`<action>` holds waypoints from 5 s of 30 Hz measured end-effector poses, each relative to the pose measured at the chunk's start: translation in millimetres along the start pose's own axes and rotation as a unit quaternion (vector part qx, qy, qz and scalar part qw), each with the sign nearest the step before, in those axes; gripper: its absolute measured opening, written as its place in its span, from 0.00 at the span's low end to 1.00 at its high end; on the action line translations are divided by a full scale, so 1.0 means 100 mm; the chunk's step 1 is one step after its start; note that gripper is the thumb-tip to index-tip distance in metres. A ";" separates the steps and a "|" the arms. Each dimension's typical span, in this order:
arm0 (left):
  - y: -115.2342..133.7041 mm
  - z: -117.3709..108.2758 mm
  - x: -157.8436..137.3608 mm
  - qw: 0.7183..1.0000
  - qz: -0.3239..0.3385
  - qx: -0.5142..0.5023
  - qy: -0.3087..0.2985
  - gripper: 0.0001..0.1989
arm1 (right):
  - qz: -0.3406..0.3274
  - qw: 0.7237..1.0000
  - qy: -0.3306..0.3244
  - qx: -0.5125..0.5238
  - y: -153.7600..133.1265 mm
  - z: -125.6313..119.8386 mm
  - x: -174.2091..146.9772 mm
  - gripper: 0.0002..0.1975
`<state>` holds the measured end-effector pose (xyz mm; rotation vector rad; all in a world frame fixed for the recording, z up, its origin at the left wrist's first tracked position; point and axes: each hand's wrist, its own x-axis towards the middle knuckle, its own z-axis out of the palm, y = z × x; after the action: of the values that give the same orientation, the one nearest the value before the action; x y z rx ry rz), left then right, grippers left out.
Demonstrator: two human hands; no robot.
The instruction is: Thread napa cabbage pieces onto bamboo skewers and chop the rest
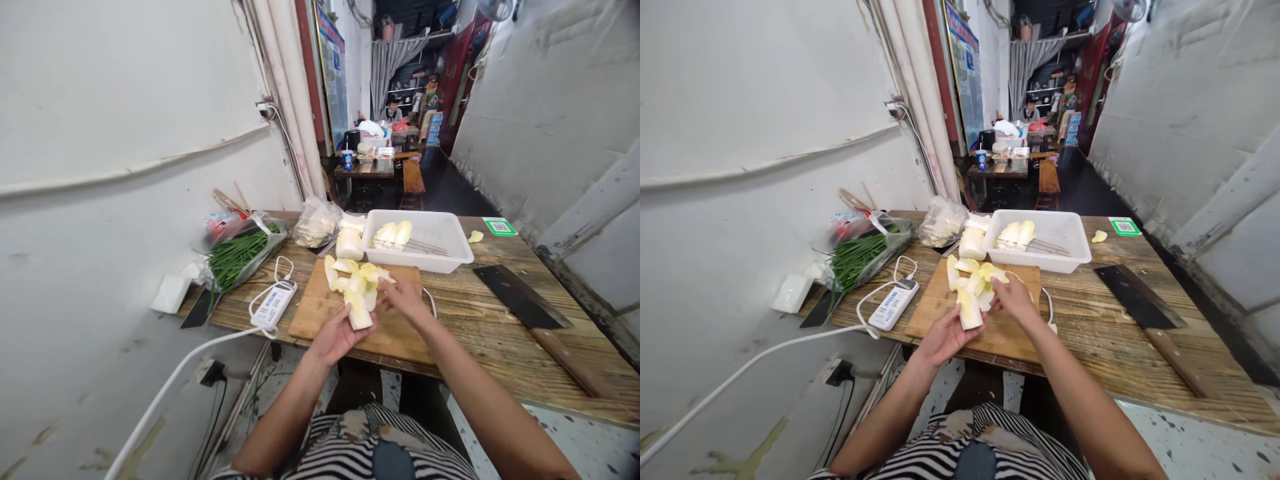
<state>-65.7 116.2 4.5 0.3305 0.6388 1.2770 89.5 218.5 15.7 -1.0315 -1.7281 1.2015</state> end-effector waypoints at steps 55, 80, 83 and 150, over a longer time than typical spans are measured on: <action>0.13 -0.07 0.15 0.986 0.116 0.119 0.015 0.22 | -0.003 0.996 -0.093 0.020 -0.13 0.20 -0.17 0.16; 0.15 0.02 0.28 0.799 0.226 0.538 0.146 0.24 | 0.128 0.928 0.109 0.333 0.29 -0.09 -0.31 0.13; 0.35 0.09 0.38 0.753 0.253 0.581 0.177 0.26 | 0.092 0.934 0.158 0.308 0.30 -0.13 -0.30 0.13; 0.18 0.25 0.09 0.984 0.077 0.159 0.005 0.28 | -0.290 0.941 0.050 -0.169 -0.25 0.04 -0.57 0.24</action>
<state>-63.3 132.7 32.0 0.6463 0.8407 1.3231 102.3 159.2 30.7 -0.6719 -2.0048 0.4825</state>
